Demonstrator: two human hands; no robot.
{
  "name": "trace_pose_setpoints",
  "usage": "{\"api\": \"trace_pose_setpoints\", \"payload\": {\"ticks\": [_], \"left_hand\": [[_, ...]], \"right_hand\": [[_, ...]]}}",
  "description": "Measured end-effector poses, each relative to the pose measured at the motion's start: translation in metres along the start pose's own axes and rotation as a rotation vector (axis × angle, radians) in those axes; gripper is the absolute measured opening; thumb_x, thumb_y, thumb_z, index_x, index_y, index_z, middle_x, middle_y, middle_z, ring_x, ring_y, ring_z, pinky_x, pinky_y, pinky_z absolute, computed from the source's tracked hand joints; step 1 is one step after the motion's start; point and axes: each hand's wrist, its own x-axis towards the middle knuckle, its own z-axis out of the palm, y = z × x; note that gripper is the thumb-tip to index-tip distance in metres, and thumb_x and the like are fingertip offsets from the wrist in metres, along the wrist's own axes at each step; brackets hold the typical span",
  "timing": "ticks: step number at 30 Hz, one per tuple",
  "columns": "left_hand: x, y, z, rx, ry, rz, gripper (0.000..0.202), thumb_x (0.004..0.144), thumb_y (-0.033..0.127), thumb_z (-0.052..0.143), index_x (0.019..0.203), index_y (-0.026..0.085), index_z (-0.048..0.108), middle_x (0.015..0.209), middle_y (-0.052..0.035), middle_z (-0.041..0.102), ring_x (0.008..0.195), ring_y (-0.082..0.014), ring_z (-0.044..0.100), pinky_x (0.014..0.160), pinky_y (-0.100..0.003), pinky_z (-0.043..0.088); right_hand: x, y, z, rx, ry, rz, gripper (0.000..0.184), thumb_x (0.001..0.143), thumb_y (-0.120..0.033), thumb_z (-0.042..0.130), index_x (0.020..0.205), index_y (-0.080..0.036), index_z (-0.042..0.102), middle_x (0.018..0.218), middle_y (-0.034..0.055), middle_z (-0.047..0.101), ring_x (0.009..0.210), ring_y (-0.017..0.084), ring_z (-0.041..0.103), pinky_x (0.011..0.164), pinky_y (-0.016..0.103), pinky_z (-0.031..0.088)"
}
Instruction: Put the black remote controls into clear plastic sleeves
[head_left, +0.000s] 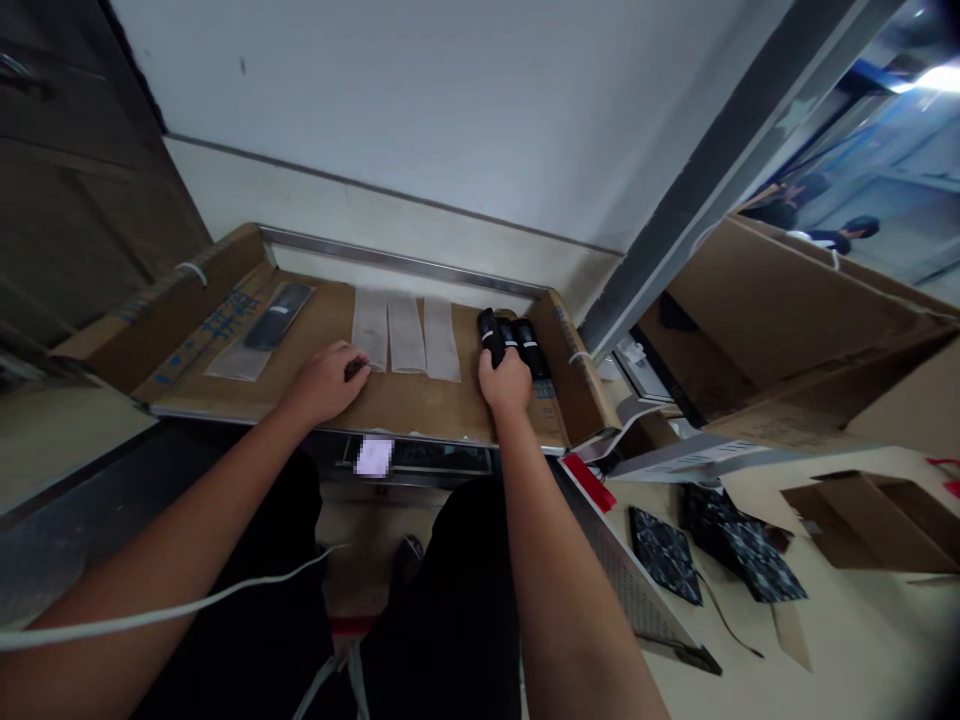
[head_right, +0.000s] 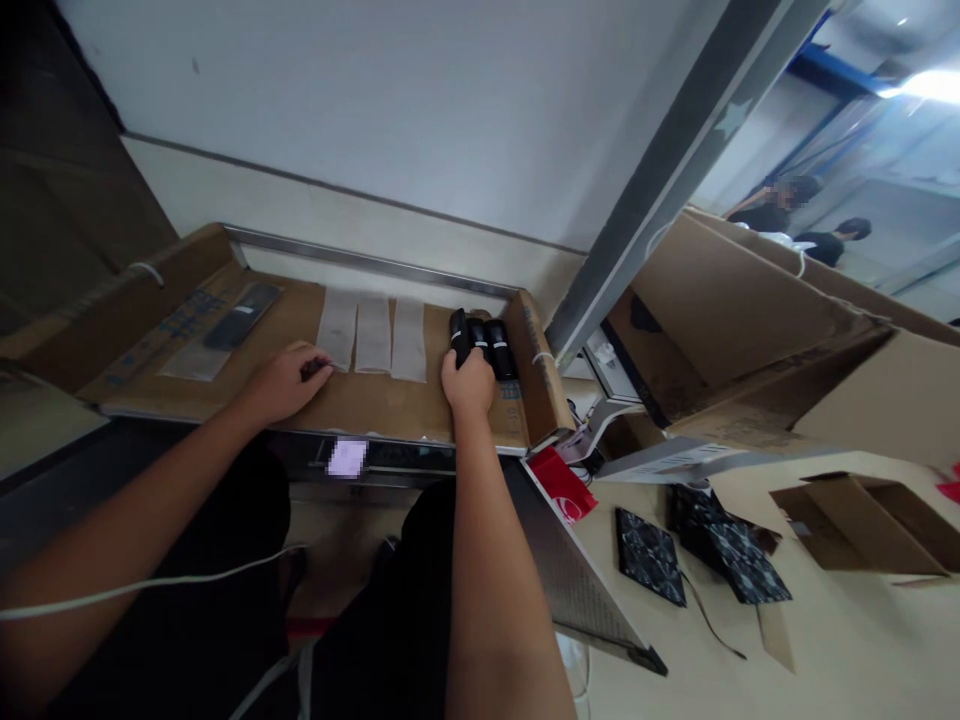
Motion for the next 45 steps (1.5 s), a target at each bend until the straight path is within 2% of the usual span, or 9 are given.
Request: {"api": "trace_pose_setpoints", "payload": {"ticks": [6, 10, 15, 18, 24, 27, 32, 37, 45], "left_hand": [[0.001, 0.005, -0.002, 0.073, 0.019, -0.064, 0.024, 0.092, 0.038, 0.053, 0.087, 0.021, 0.068, 0.082, -0.0053, 0.066, 0.076, -0.0201, 0.058, 0.067, -0.031, 0.040], [0.000, 0.009, -0.002, 0.078, 0.035, -0.088, 0.021, 0.092, 0.038, 0.055, 0.082, 0.022, 0.062, 0.078, -0.0031, 0.064, 0.072, -0.0190, 0.057, 0.063, -0.030, 0.037], [-0.005, 0.015, -0.004, 0.099, 0.156, -0.060, 0.019, 0.094, 0.036, 0.054, 0.086, 0.021, 0.062, 0.087, -0.0049, 0.066, 0.081, -0.0198, 0.060, 0.070, -0.031, 0.042], [-0.008, 0.019, -0.005, 0.097, 0.176, -0.042, 0.021, 0.097, 0.037, 0.053, 0.092, 0.020, 0.065, 0.094, -0.0057, 0.068, 0.082, -0.0195, 0.062, 0.072, -0.031, 0.044], [-0.011, 0.021, -0.008, 0.093, 0.251, -0.037, 0.021, 0.098, 0.036, 0.055, 0.093, 0.020, 0.067, 0.092, -0.0049, 0.069, 0.081, -0.0195, 0.063, 0.074, -0.032, 0.046], [-0.012, 0.020, -0.008, 0.080, 0.239, -0.037, 0.021, 0.099, 0.036, 0.054, 0.094, 0.021, 0.068, 0.091, -0.0044, 0.068, 0.080, -0.0193, 0.063, 0.074, -0.032, 0.046], [-0.012, 0.017, -0.006, 0.060, 0.246, 0.006, 0.022, 0.101, 0.037, 0.054, 0.098, 0.022, 0.070, 0.092, -0.0041, 0.069, 0.083, -0.0190, 0.064, 0.076, -0.031, 0.047], [-0.014, 0.016, -0.007, 0.029, 0.248, 0.075, 0.024, 0.103, 0.036, 0.051, 0.102, 0.020, 0.070, 0.093, -0.0044, 0.068, 0.084, -0.0178, 0.065, 0.075, -0.029, 0.048], [-0.017, 0.018, -0.009, -0.027, 0.283, 0.195, 0.019, 0.101, 0.032, 0.055, 0.102, 0.020, 0.070, 0.087, -0.0018, 0.066, 0.072, -0.0137, 0.061, 0.067, -0.027, 0.047]], "right_hand": [[0.007, 0.007, -0.001, 0.141, 0.010, 0.047, 0.038, 0.100, -0.045, 0.052, 0.111, -0.014, 0.070, 0.103, 0.0179, 0.076, 0.099, 0.031, 0.072, 0.085, 0.034, 0.051], [0.005, 0.015, 0.000, 0.473, -0.036, 0.099, 0.037, 0.098, -0.049, 0.052, 0.104, -0.016, 0.067, 0.089, 0.0089, 0.075, 0.075, 0.021, 0.070, 0.070, 0.027, 0.051], [-0.028, 0.015, -0.004, 1.064, -0.125, 0.151, 0.040, 0.087, -0.059, 0.063, 0.093, -0.020, 0.057, 0.072, -0.0021, 0.066, 0.052, 0.012, 0.058, 0.049, 0.021, 0.042], [-0.061, 0.008, -0.010, 1.242, -0.227, 0.113, 0.042, 0.084, -0.061, 0.068, 0.087, -0.022, 0.054, 0.070, -0.0026, 0.066, 0.050, 0.011, 0.055, 0.048, 0.021, 0.042], [-0.109, -0.005, -0.020, 1.295, -0.410, -0.043, 0.032, 0.092, -0.052, 0.063, 0.082, -0.022, 0.058, 0.060, -0.0028, 0.062, 0.053, 0.014, 0.058, 0.055, 0.024, 0.047], [-0.113, -0.006, -0.023, 1.271, -0.458, -0.101, 0.031, 0.094, -0.048, 0.063, 0.077, -0.022, 0.058, 0.058, -0.0025, 0.062, 0.053, 0.013, 0.057, 0.057, 0.024, 0.047], [-0.105, -0.006, -0.023, 1.163, -0.589, -0.117, 0.032, 0.093, -0.050, 0.067, 0.081, -0.021, 0.060, 0.058, -0.0026, 0.063, 0.052, 0.013, 0.057, 0.054, 0.022, 0.044], [-0.104, -0.006, -0.021, 1.183, -0.574, -0.109, 0.033, 0.094, -0.050, 0.066, 0.082, -0.021, 0.059, 0.056, -0.0033, 0.061, 0.051, 0.012, 0.056, 0.053, 0.021, 0.044], [-0.106, -0.011, -0.018, 1.181, -0.520, -0.082, 0.035, 0.095, -0.052, 0.066, 0.083, -0.020, 0.060, 0.058, -0.0019, 0.063, 0.051, 0.012, 0.058, 0.051, 0.021, 0.045]]}}
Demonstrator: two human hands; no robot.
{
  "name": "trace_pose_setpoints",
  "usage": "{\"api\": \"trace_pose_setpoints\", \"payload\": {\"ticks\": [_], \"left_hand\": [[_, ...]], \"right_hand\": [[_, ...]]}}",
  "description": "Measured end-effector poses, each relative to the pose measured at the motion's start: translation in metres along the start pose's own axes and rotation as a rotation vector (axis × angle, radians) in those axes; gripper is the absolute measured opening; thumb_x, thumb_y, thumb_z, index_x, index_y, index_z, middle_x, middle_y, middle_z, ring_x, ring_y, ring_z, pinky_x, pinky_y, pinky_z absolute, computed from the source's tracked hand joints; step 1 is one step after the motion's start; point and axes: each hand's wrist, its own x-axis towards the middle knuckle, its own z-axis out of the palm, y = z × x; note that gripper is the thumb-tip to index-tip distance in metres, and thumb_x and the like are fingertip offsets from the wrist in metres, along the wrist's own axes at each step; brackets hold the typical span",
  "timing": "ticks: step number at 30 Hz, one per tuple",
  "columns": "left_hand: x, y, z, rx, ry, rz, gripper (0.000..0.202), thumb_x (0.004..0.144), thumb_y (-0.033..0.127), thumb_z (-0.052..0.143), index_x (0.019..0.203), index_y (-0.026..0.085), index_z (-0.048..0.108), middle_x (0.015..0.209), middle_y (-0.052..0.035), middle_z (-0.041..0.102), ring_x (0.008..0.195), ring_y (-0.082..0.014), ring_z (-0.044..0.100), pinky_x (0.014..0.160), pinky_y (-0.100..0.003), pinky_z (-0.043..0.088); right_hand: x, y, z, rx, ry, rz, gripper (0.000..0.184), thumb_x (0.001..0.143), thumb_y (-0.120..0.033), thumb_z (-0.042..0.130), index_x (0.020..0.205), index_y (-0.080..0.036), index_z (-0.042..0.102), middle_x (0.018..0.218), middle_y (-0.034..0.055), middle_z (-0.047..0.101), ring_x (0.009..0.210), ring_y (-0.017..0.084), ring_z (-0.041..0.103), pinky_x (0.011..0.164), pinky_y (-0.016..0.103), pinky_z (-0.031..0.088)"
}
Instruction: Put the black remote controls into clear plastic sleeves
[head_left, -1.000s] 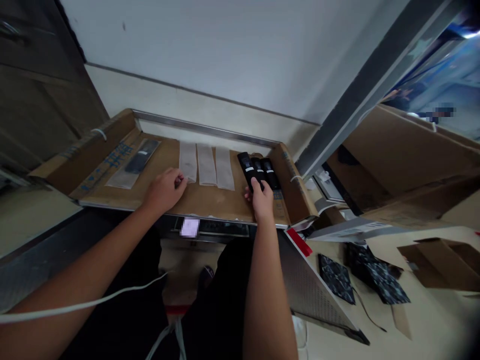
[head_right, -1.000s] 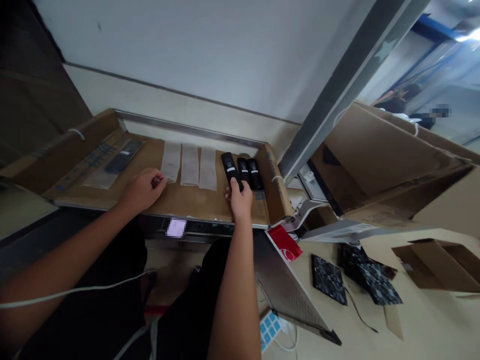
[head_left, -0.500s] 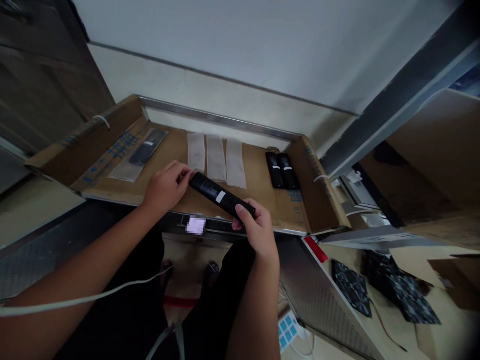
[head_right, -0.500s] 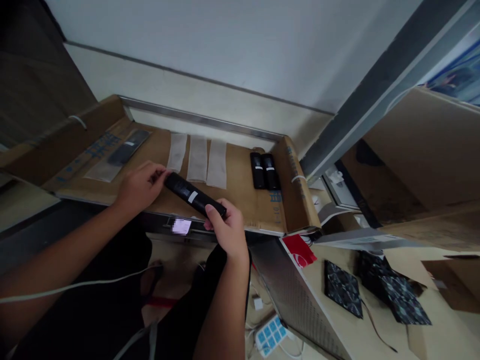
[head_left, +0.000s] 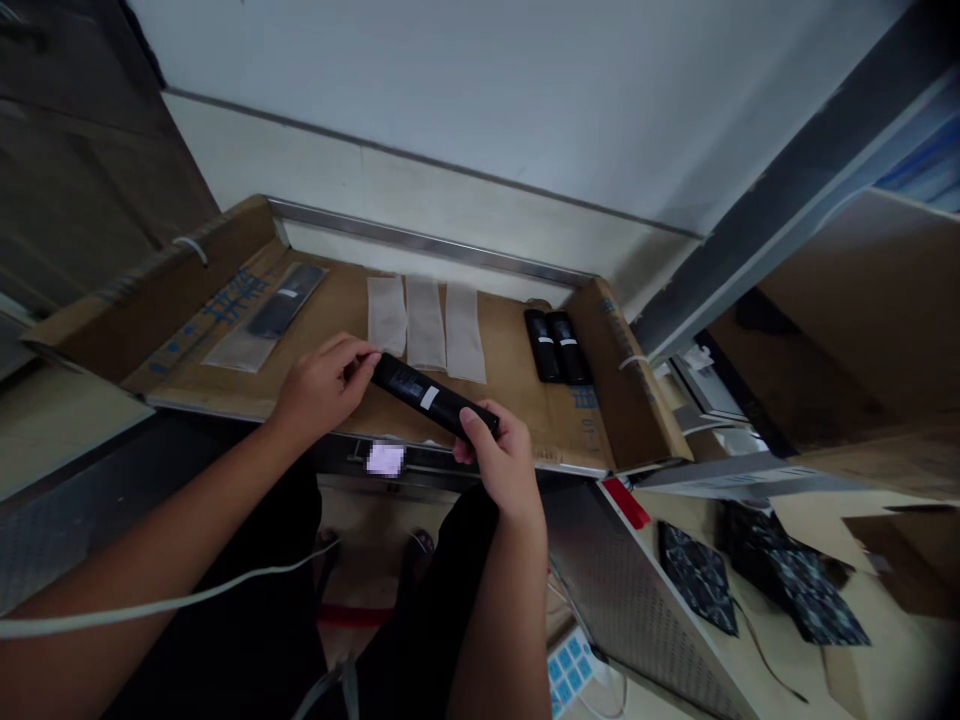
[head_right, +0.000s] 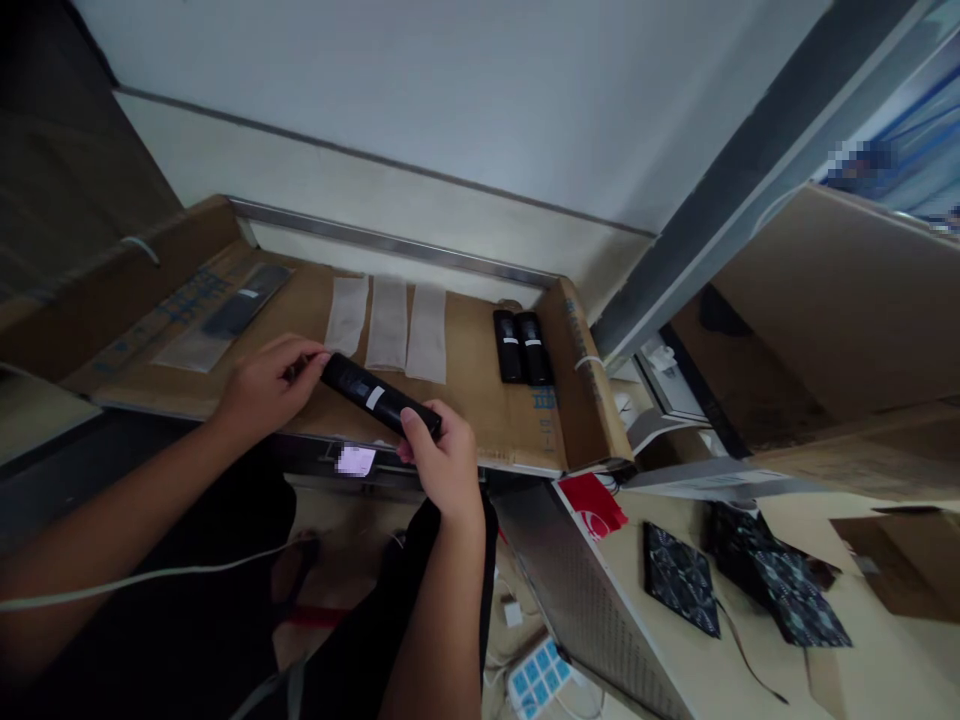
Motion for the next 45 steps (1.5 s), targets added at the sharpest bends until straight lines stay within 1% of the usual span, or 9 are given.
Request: {"api": "trace_pose_setpoints", "payload": {"ticks": [7, 11, 19, 23, 30, 35, 39, 42, 45], "left_hand": [[-0.002, -0.001, 0.002, 0.044, 0.011, -0.032, 0.018, 0.100, 0.034, 0.055, 0.099, 0.022, 0.069, 0.084, -0.0011, 0.066, 0.070, -0.0147, 0.061, 0.067, -0.029, 0.047], [-0.002, -0.002, 0.001, 0.059, 0.027, -0.034, 0.018, 0.101, 0.031, 0.054, 0.106, 0.021, 0.067, 0.092, -0.0031, 0.068, 0.077, -0.0164, 0.064, 0.073, -0.030, 0.049], [0.000, -0.003, 0.003, 0.101, 0.038, -0.105, 0.022, 0.102, 0.031, 0.049, 0.114, 0.020, 0.064, 0.099, -0.0056, 0.069, 0.087, -0.0197, 0.065, 0.080, -0.032, 0.051], [0.001, -0.004, 0.003, 0.101, 0.069, -0.126, 0.021, 0.102, 0.032, 0.049, 0.111, 0.020, 0.064, 0.100, -0.0060, 0.070, 0.088, -0.0203, 0.066, 0.083, -0.034, 0.051], [0.001, -0.003, 0.002, 0.070, 0.056, -0.159, 0.024, 0.102, 0.035, 0.049, 0.112, 0.021, 0.065, 0.098, -0.0050, 0.070, 0.086, -0.0197, 0.065, 0.081, -0.033, 0.051], [-0.001, -0.009, 0.006, 0.066, 0.135, -0.210, 0.024, 0.101, 0.036, 0.052, 0.113, 0.021, 0.066, 0.101, -0.0052, 0.071, 0.090, -0.0207, 0.066, 0.083, -0.034, 0.052], [-0.001, -0.015, 0.008, 0.058, 0.189, -0.265, 0.024, 0.100, 0.038, 0.053, 0.110, 0.022, 0.067, 0.100, -0.0056, 0.071, 0.086, -0.0210, 0.066, 0.082, -0.037, 0.053], [0.000, -0.016, 0.006, 0.070, 0.195, -0.284, 0.023, 0.101, 0.037, 0.052, 0.107, 0.022, 0.068, 0.099, -0.0057, 0.070, 0.087, -0.0217, 0.065, 0.081, -0.039, 0.053], [0.002, -0.012, 0.002, 0.072, 0.178, -0.268, 0.022, 0.102, 0.036, 0.052, 0.106, 0.022, 0.068, 0.095, -0.0045, 0.068, 0.087, -0.0218, 0.064, 0.081, -0.040, 0.052]], "right_hand": [[0.002, -0.005, 0.003, 0.039, 0.011, 0.026, 0.038, 0.091, -0.056, 0.068, 0.082, -0.020, 0.061, 0.059, 0.0000, 0.065, 0.051, 0.013, 0.059, 0.050, 0.022, 0.046], [0.001, -0.005, 0.005, 0.062, 0.027, 0.036, 0.039, 0.092, -0.057, 0.067, 0.086, -0.019, 0.062, 0.062, 0.0010, 0.068, 0.052, 0.013, 0.060, 0.051, 0.023, 0.047], [0.003, -0.001, 0.011, 0.052, -0.055, 0.008, 0.035, 0.096, -0.054, 0.066, 0.092, -0.019, 0.064, 0.071, 0.0023, 0.073, 0.061, 0.014, 0.063, 0.059, 0.024, 0.049], [0.003, -0.001, 0.011, 0.057, -0.056, 0.023, 0.035, 0.095, -0.055, 0.066, 0.096, -0.019, 0.064, 0.073, 0.0027, 0.074, 0.062, 0.015, 0.065, 0.059, 0.024, 0.050], [0.007, 0.000, 0.016, 0.034, -0.073, 0.024, 0.036, 0.096, -0.056, 0.065, 0.098, -0.020, 0.065, 0.078, 0.0036, 0.075, 0.062, 0.014, 0.065, 0.058, 0.024, 0.049], [0.014, 0.001, 0.023, 0.001, -0.116, -0.002, 0.036, 0.097, -0.056, 0.063, 0.101, -0.020, 0.064, 0.080, 0.0038, 0.076, 0.062, 0.015, 0.066, 0.058, 0.025, 0.049], [0.019, -0.001, 0.019, -0.032, -0.202, -0.014, 0.033, 0.097, -0.053, 0.063, 0.100, -0.020, 0.064, 0.082, 0.0035, 0.076, 0.067, 0.015, 0.067, 0.062, 0.026, 0.051], [0.021, -0.001, 0.014, -0.044, -0.252, -0.023, 0.030, 0.096, -0.051, 0.064, 0.099, -0.021, 0.065, 0.084, 0.0027, 0.076, 0.070, 0.015, 0.067, 0.062, 0.025, 0.050], [0.023, -0.004, 0.011, -0.072, -0.246, -0.042, 0.028, 0.093, -0.050, 0.069, 0.098, -0.022, 0.069, 0.081, 0.0015, 0.074, 0.071, 0.016, 0.066, 0.062, 0.025, 0.049]]}}
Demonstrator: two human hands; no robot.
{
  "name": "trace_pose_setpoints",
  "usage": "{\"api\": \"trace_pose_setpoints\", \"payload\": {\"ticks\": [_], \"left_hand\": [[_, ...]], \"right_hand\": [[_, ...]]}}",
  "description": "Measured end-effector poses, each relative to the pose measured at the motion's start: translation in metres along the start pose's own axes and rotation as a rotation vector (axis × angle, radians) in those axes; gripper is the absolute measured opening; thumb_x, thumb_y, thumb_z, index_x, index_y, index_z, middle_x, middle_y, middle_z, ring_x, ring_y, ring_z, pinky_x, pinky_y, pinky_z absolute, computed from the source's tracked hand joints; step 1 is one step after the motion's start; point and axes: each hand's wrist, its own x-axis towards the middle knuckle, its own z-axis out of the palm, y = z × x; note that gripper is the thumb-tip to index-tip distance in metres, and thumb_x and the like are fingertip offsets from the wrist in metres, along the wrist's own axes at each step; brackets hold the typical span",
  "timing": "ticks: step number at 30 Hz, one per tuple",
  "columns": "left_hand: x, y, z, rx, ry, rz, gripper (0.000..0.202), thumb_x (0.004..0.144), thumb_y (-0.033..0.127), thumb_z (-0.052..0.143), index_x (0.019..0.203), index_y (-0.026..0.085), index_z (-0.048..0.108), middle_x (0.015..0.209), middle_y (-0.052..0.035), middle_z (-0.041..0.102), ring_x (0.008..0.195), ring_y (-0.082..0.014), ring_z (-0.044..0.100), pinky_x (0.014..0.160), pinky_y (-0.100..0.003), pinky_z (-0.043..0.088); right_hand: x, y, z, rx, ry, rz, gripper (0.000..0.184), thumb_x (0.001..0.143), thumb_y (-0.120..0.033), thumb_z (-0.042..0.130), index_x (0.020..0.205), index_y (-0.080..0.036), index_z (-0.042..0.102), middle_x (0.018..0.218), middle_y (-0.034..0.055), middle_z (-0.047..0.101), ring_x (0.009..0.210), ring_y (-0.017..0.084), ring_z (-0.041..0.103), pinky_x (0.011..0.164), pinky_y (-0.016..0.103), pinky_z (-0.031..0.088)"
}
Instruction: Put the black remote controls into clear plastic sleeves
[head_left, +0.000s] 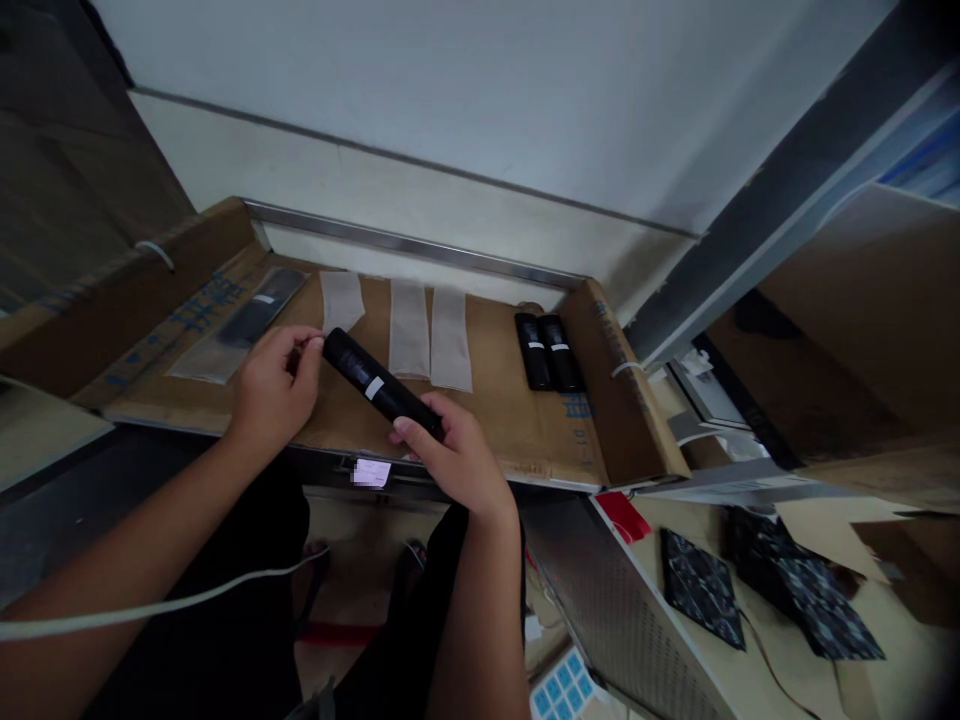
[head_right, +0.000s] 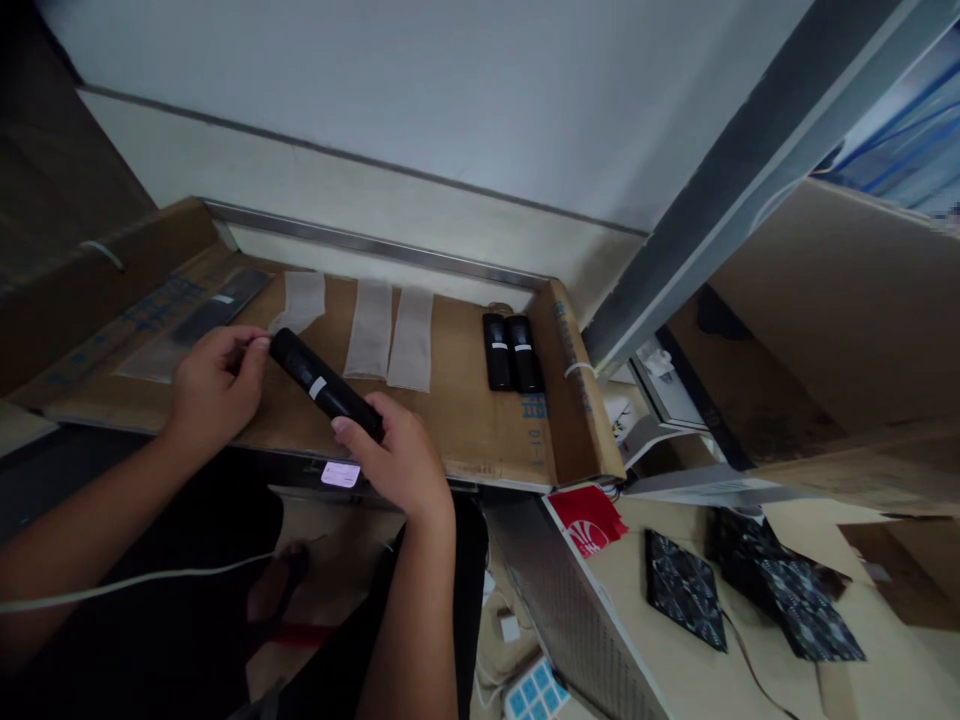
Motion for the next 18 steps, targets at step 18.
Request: {"api": "trace_pose_setpoints", "payload": {"ticks": [18], "left_hand": [[-0.0015, -0.0008, -0.0004, -0.043, -0.033, -0.011, 0.023, 0.101, 0.037, 0.054, 0.110, 0.022, 0.069, 0.095, -0.0038, 0.068, 0.085, -0.0201, 0.064, 0.080, -0.037, 0.052]], "right_hand": [[0.0035, 0.0028, -0.0007, 0.106, 0.031, 0.043, 0.035, 0.096, -0.054, 0.064, 0.106, -0.020, 0.067, 0.088, 0.0038, 0.077, 0.057, 0.011, 0.057, 0.051, 0.022, 0.043]]}}
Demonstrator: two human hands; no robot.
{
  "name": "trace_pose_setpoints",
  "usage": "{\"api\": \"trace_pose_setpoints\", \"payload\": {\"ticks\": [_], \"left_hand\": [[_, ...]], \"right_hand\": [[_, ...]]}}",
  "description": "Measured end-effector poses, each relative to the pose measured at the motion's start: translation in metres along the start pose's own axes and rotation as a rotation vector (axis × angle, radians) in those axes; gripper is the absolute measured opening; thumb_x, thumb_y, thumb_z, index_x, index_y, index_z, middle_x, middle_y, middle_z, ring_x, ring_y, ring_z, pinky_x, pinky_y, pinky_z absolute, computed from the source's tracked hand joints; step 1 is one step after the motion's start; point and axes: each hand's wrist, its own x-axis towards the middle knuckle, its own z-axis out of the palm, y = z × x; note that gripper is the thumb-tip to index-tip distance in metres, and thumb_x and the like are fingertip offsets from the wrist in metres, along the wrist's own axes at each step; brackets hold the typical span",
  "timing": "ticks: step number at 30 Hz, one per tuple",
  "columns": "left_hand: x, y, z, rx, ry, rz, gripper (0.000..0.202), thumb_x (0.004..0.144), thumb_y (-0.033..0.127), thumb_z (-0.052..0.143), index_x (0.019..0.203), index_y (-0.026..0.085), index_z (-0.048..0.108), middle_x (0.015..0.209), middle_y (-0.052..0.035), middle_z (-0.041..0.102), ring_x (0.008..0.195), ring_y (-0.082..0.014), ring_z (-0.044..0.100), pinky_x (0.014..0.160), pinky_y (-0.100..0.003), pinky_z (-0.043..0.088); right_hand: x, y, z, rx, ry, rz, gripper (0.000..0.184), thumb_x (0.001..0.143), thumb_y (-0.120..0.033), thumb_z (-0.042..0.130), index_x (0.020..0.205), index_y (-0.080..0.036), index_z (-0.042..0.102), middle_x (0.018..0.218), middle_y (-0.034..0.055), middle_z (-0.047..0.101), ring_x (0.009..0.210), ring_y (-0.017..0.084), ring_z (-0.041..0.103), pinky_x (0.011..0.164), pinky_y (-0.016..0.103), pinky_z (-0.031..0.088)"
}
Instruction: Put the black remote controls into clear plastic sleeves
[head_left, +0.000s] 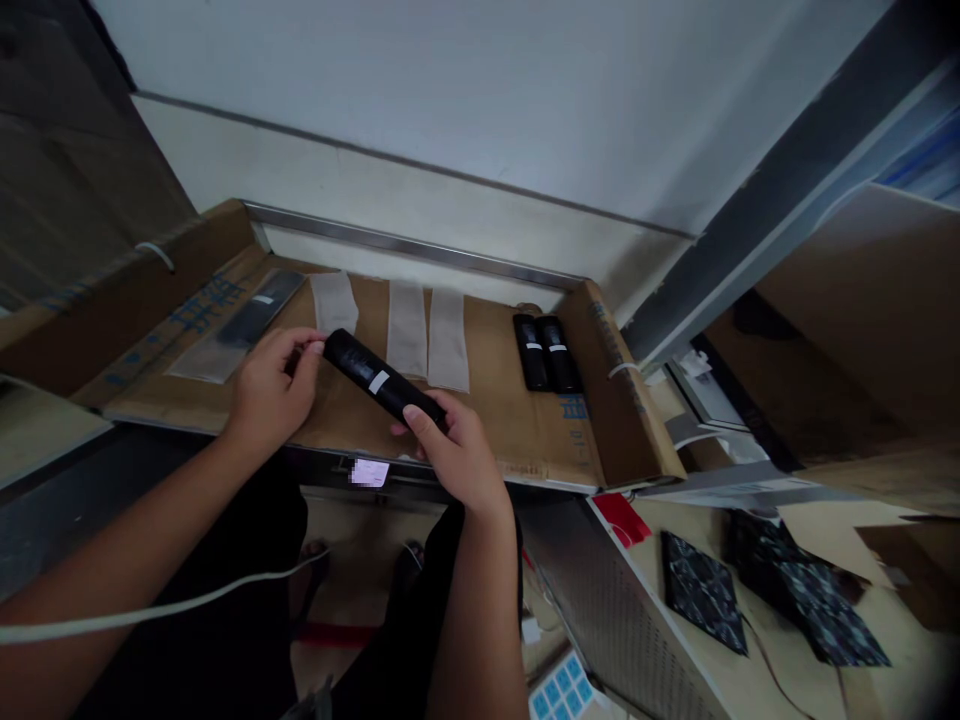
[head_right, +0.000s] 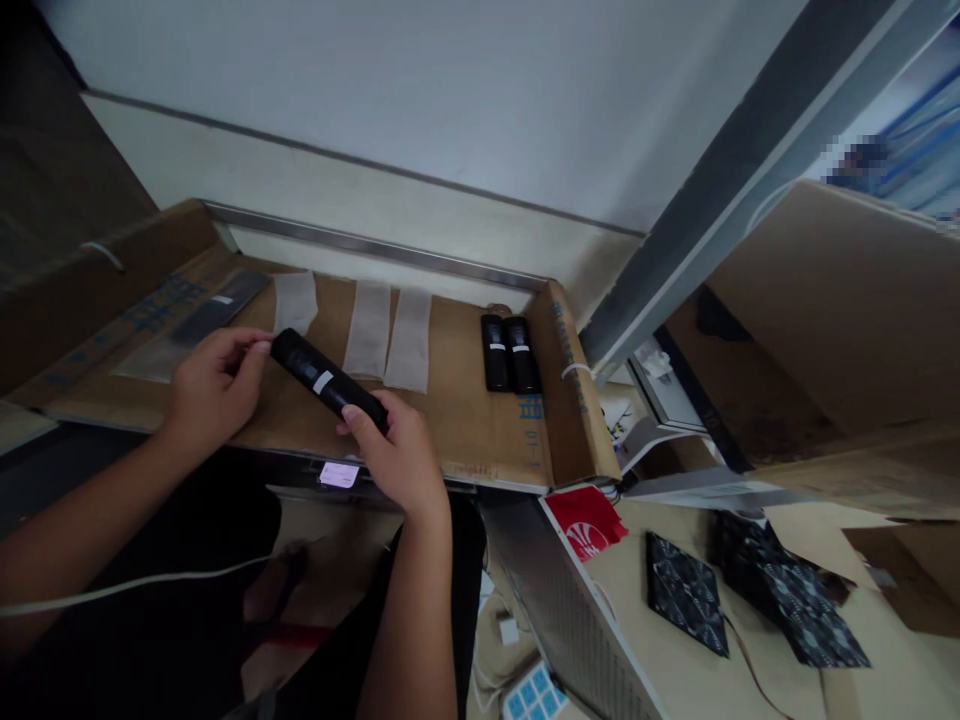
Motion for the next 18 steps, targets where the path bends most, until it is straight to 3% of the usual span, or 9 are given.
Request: {"api": "trace_pose_setpoints", "payload": {"ticks": [4, 9, 14, 18], "left_hand": [[-0.002, -0.004, 0.004, -0.065, -0.008, -0.056, 0.022, 0.099, 0.039, 0.056, 0.113, 0.027, 0.067, 0.101, -0.0045, 0.072, 0.087, -0.0213, 0.067, 0.081, -0.038, 0.054], [-0.002, -0.003, 0.005, -0.061, 0.018, -0.057, 0.022, 0.097, 0.038, 0.059, 0.111, 0.023, 0.068, 0.099, -0.0057, 0.073, 0.084, -0.0209, 0.068, 0.080, -0.037, 0.053], [0.002, -0.007, 0.006, 0.003, 0.024, -0.045, 0.023, 0.097, 0.036, 0.055, 0.111, 0.022, 0.067, 0.099, -0.0057, 0.073, 0.086, -0.0205, 0.068, 0.081, -0.035, 0.053], [0.005, -0.004, 0.007, 0.070, -0.072, -0.015, 0.022, 0.098, 0.035, 0.050, 0.101, 0.022, 0.067, 0.094, -0.0052, 0.072, 0.085, -0.0211, 0.066, 0.077, -0.035, 0.051]], "right_hand": [[0.001, -0.001, 0.002, 0.063, 0.038, 0.022, 0.040, 0.094, -0.056, 0.065, 0.110, -0.019, 0.066, 0.089, 0.0052, 0.078, 0.054, 0.010, 0.056, 0.050, 0.022, 0.043], [0.003, -0.002, 0.005, 0.089, 0.023, 0.037, 0.037, 0.092, -0.054, 0.068, 0.102, -0.019, 0.066, 0.085, 0.0048, 0.077, 0.053, 0.010, 0.055, 0.051, 0.022, 0.044], [0.003, -0.002, -0.002, 0.307, 0.219, 0.009, 0.038, 0.089, -0.056, 0.067, 0.100, -0.021, 0.061, 0.090, 0.0059, 0.078, 0.053, 0.011, 0.057, 0.045, 0.022, 0.039], [0.003, -0.002, -0.006, 0.343, 0.246, 0.009, 0.035, 0.084, -0.049, 0.075, 0.093, -0.022, 0.056, 0.093, 0.0063, 0.078, 0.061, 0.013, 0.065, 0.055, 0.025, 0.051]]}}
